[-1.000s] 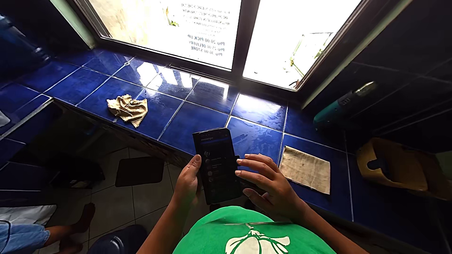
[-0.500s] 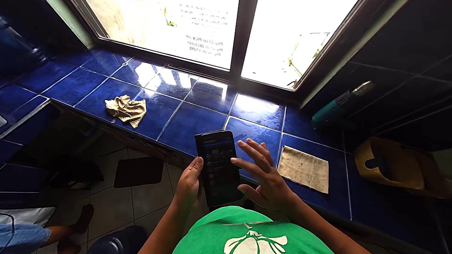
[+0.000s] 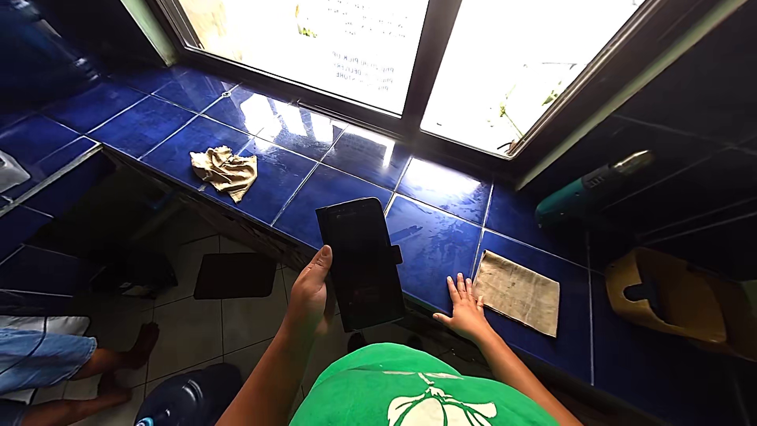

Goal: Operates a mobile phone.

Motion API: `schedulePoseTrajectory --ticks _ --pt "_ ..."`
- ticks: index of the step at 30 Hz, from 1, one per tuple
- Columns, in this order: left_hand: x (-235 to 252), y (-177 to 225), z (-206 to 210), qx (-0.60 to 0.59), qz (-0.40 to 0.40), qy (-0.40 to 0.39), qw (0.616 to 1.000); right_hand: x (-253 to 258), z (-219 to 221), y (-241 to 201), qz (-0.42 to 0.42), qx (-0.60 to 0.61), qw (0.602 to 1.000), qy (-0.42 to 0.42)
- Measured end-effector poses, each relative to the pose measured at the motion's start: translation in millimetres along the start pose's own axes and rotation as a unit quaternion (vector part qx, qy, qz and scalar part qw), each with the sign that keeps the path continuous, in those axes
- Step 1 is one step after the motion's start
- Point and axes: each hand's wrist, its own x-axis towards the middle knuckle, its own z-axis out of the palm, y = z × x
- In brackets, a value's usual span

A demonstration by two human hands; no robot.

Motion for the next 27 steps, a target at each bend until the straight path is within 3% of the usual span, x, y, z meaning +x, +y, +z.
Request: schedulePoseTrajectory --ticks 12,14,16,17,19,21,22,24,27 --pt "-1.6 -0.6 2.5 0.0 0.006 -0.013 1.0 1.5 9.1 1.5 0.008 0.002 1.0 0.012" --pt "-1.5 -1.4 2.2 0.0 0.006 -0.016 1.0 -0.1 -7.6 -6.6 0.018 0.021 0.999 -0.023" --pt "-0.6 -2.3 1.7 0.001 0.005 -0.018 1.0 -14.2 -45.0 -31.9 -0.021 0.145 0.988 -0.052" --pt "-0.6 -3.0 1.6 0.002 0.003 -0.018 1.0 -27.5 -65.1 -49.1 -0.074 0.262 0.96 -0.071" --pt "-0.7 -4.8 3.5 0.003 -0.009 -0.018 1.0 -55.2 -95.6 -83.4 -0.225 0.497 0.821 -0.168" --pt "-0.3 -6.9 8.3 0.011 -0.016 -0.018 1.0 -74.3 -113.6 -117.5 -0.33 0.603 0.678 -0.262" --pt "-0.7 -8.2 10.7 0.018 -0.018 -0.02 0.999 -81.2 -118.4 -131.6 -0.354 0.623 0.638 -0.283" --pt "-1.1 -11.0 14.9 0.037 -0.012 -0.016 0.999 -92.2 -121.8 -151.6 -0.375 0.64 0.608 -0.281" --pt "1.4 -14.6 17.5 0.036 0.011 -0.013 0.999 -100.2 -121.1 -165.9 -0.352 0.649 0.63 -0.241"
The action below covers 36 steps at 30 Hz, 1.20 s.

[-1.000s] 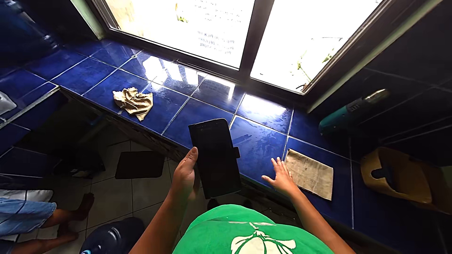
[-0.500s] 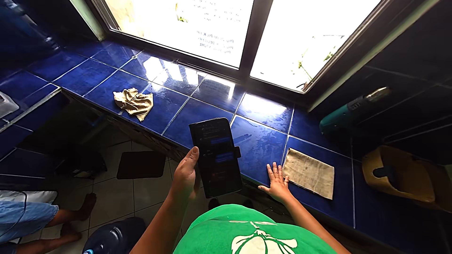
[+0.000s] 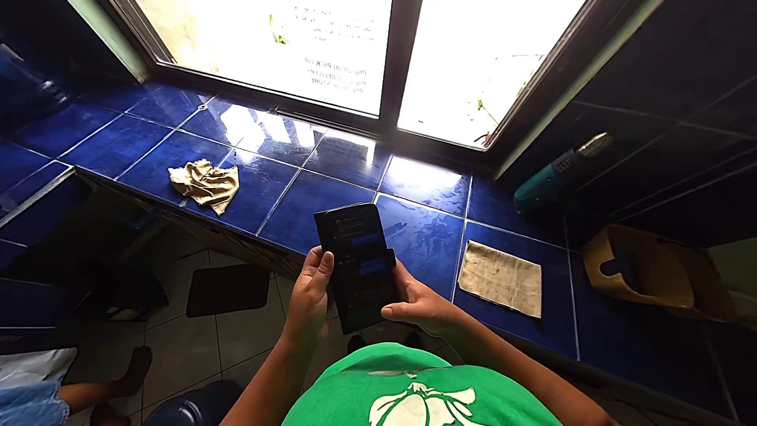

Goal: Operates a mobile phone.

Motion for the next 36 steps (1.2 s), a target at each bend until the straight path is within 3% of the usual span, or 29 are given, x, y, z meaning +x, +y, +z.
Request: schedulePoseTrajectory --ticks 6,11,18,26,31,36 --pt "-9.9 -9.0 -10.6 0.022 -0.01 -0.083 0.996 3.1 4.6 3.0 -0.021 -0.061 0.996 0.064" --pt "-15.8 -17.2 -21.2 -0.012 -0.035 -0.169 0.985 -3.5 -3.3 5.7 -0.027 -0.043 0.998 0.026" --pt "-14.4 -28.7 -18.7 -0.08 -0.016 -0.184 0.979 -14.2 -4.3 8.5 0.02 0.018 0.999 0.041" --pt "-12.7 -22.2 -15.4 -0.008 -0.016 -0.205 0.979 -15.9 13.7 2.5 0.015 -0.083 0.988 0.133" --pt "-10.1 -24.2 -14.9 -0.023 -0.008 -0.211 0.977 -16.4 3.4 11.9 -0.019 0.029 0.995 0.094" --pt "-7.6 -29.2 -16.3 -0.056 0.004 -0.225 0.973 -17.5 6.5 8.5 -0.026 0.021 0.993 0.11"
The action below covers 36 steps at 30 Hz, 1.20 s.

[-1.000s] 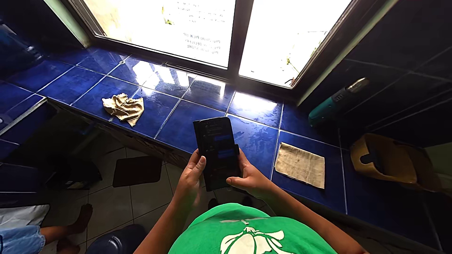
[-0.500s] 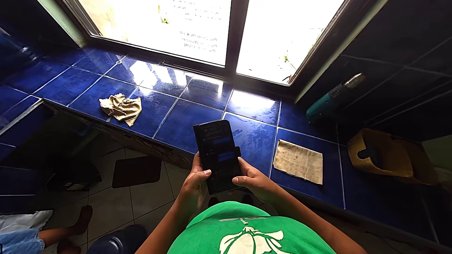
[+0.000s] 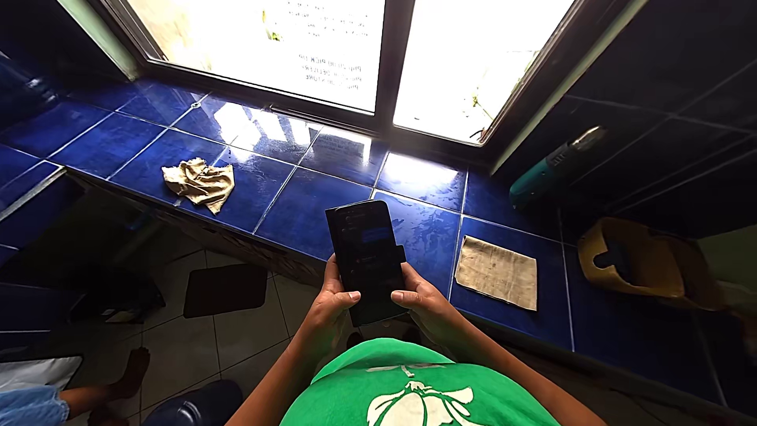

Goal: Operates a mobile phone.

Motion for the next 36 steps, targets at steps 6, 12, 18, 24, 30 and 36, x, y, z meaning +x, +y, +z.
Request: schedulePoseTrajectory --ticks 6,12,18,24,30,36 --pt "1.0 3.7 1.3 -0.001 -0.003 -0.015 1.0 6.3 -1.6 -10.9 -0.018 -0.019 0.999 -0.026" --pt "-3.4 6.0 8.5 0.063 -0.017 -0.041 0.997 7.2 5.3 -7.8 -0.017 -0.073 0.996 0.055" --pt "-6.9 4.1 14.4 0.086 0.002 0.001 0.996 0.8 -3.7 -5.1 -0.045 -0.05 0.996 -0.059" --pt "-7.7 2.3 16.4 0.076 0.03 -0.004 0.997 -2.7 -5.6 -6.7 -0.057 -0.058 0.992 -0.095" --pt "-9.8 0.5 5.6 0.048 0.043 -0.063 0.996 -4.8 -1.7 -7.2 -0.051 -0.103 0.99 -0.077" --pt "-12.2 0.8 -0.6 0.037 0.036 -0.087 0.995 -5.2 -2.7 -5.9 -0.038 -0.047 0.995 -0.08"
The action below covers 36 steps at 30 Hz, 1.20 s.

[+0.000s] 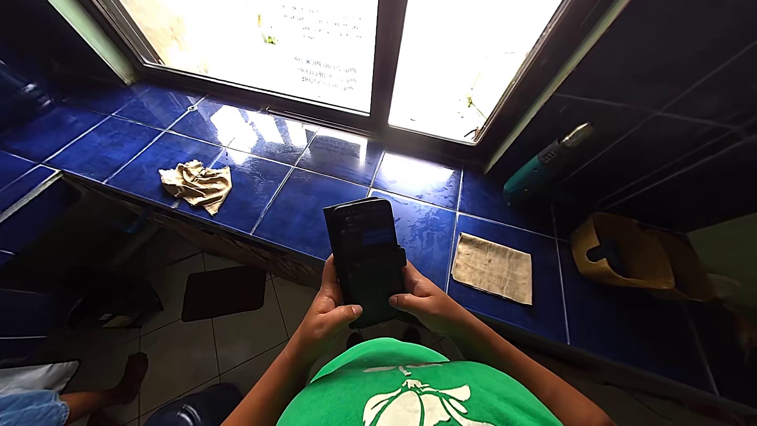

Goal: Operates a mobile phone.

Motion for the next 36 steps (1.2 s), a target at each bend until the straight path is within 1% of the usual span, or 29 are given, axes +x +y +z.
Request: schedulePoseTrajectory --ticks 5,8,10,12,15,19,24,28,31,35,36 --pt "-1.9 5.6 1.4 0.074 -0.021 -0.006 0.997 1.9 -0.2 1.5 -0.008 -0.031 0.999 0.013" --pt "-0.8 7.3 0.6 0.123 -0.027 -0.001 0.992 1.1 -4.8 1.8 -0.01 -0.007 1.0 -0.019" --pt "-0.7 7.2 -0.9 0.114 -0.026 -0.003 0.993 1.0 -5.2 1.4 0.002 0.003 1.0 -0.019" --pt "-0.4 5.7 -4.3 0.079 -0.019 -0.019 0.996 1.8 -5.3 1.2 0.011 0.006 1.0 -0.014" --pt "0.4 2.5 -8.6 0.05 -0.015 -0.027 0.998 3.2 -4.0 1.7 0.004 0.0 1.0 -0.01" --pt "1.5 1.0 -9.6 0.051 -0.018 -0.024 0.998 5.8 -4.7 4.6 -0.012 -0.003 1.0 -0.005" --pt "2.2 0.8 -9.2 0.051 -0.025 -0.023 0.998 6.3 -5.5 5.0 -0.009 -0.015 1.0 0.005" --pt "1.9 0.2 -10.0 0.05 -0.025 -0.024 0.998 4.7 -8.2 5.5 -0.004 0.007 1.0 -0.005" --pt "2.6 -0.3 -10.3 0.043 -0.027 -0.026 0.998 4.7 -8.4 5.3 0.009 0.004 1.0 0.005" --pt "3.3 -0.4 -8.8 0.04 -0.029 -0.023 0.998 5.9 -13.8 10.3 -0.004 0.021 1.0 0.005" --pt "3.2 -0.5 -8.6 0.051 -0.029 -0.021 0.998 6.8 -14.5 10.9 -0.005 0.028 0.999 0.018"
